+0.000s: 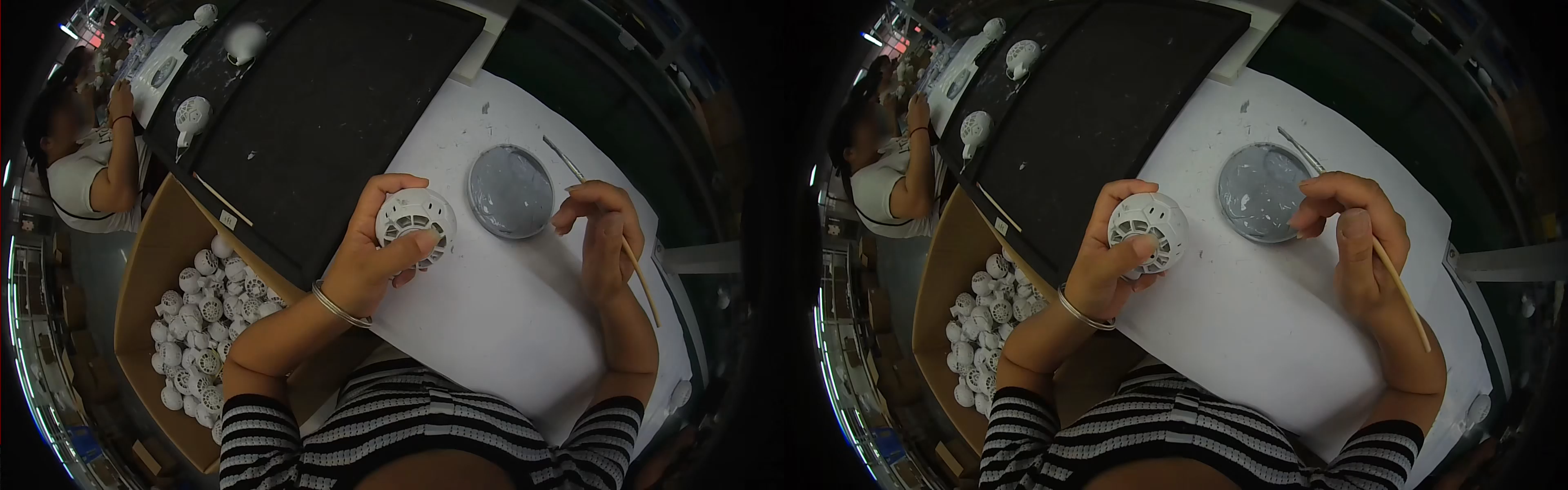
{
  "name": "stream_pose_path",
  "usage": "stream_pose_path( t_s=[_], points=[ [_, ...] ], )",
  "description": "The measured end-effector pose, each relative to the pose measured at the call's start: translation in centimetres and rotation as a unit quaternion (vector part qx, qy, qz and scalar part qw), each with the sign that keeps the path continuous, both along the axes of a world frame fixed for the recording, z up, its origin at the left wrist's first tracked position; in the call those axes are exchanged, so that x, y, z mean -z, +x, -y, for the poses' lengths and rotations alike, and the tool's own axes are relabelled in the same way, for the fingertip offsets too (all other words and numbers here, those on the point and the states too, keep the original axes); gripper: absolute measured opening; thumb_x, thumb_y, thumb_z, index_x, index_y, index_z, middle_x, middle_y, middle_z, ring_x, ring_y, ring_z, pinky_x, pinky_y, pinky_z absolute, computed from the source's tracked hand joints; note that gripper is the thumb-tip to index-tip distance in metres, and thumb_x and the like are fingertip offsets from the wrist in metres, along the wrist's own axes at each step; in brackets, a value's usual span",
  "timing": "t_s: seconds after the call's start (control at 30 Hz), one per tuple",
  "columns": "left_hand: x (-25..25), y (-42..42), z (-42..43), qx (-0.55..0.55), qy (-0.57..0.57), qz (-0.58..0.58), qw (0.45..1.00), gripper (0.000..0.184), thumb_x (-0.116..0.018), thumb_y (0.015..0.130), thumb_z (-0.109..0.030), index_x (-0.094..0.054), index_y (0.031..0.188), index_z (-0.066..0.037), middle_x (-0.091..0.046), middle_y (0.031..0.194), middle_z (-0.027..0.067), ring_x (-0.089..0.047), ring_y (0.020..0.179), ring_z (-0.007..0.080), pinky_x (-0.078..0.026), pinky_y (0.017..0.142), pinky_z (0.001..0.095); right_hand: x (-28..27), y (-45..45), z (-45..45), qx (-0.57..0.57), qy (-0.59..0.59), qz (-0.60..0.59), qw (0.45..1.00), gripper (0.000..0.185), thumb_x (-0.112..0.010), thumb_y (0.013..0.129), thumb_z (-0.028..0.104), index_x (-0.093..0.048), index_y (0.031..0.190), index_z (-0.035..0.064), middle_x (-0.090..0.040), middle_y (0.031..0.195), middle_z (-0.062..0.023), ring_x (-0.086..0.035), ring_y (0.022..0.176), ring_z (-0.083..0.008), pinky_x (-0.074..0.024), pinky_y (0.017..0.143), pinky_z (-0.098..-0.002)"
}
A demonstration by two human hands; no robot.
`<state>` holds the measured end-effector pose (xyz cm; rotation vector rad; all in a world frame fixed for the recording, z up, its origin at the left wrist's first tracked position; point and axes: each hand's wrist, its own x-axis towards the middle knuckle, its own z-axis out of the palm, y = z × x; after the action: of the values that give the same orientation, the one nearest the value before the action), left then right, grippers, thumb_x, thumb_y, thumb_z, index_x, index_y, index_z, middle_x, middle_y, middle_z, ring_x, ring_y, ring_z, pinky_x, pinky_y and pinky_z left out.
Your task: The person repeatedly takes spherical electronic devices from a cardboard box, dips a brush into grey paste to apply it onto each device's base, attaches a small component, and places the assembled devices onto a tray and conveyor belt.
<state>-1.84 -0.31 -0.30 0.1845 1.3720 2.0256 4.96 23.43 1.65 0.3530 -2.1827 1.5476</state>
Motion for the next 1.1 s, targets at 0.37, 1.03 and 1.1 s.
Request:
stream_pose_path(
  t_s=[0.37,1.03,1.1],
  points=[
    [0.7,-0.1,0.4,0.005,-0.004,-0.173,0.985,0.048,-0.067,0.068,-0.007,-0.041,0.108,-0.008,-0.05,0.088,0.0033,-0.052,0.075,0.0081,-0.046,0.063,0.0206,-1.2,-0.3,-0.4,0.04,-0.039,0.047,0.997,0.031,-0.039,0.09,0.024,-0.057,0.088,-0.0008,-0.053,0.074,-0.0052,-0.047,0.064,-0.0075,-0.0385,0.056,-0.0203],
    [1.3,-0.1,0.6,0.087,0.047,-0.044,0.994,0.092,-0.073,0.053,0.0,-0.021,0.128,-0.011,-0.043,0.111,0.0051,-0.047,0.103,0.0161,-0.039,0.087,0.0285,0.2,-3.4,-3.0,0.058,0.052,0.187,0.979,0.038,-0.045,0.089,0.032,-0.057,0.067,0.0032,-0.046,0.049,-0.0002,-0.043,0.045,-0.0071,-0.0345,0.044,-0.0194],
    [1.2,0.1,0.5,0.091,0.053,-0.029,0.994,0.095,-0.077,0.052,-0.005,-0.02,0.129,-0.011,-0.043,0.111,0.0049,-0.047,0.103,0.0159,-0.039,0.087,0.0284,0.0,-3.6,-3.1,0.108,0.042,0.126,0.985,0.039,-0.046,0.088,0.033,-0.058,0.067,0.0032,-0.046,0.048,-0.0003,-0.043,0.043,-0.0058,-0.034,0.042,-0.0182]
  ],
)
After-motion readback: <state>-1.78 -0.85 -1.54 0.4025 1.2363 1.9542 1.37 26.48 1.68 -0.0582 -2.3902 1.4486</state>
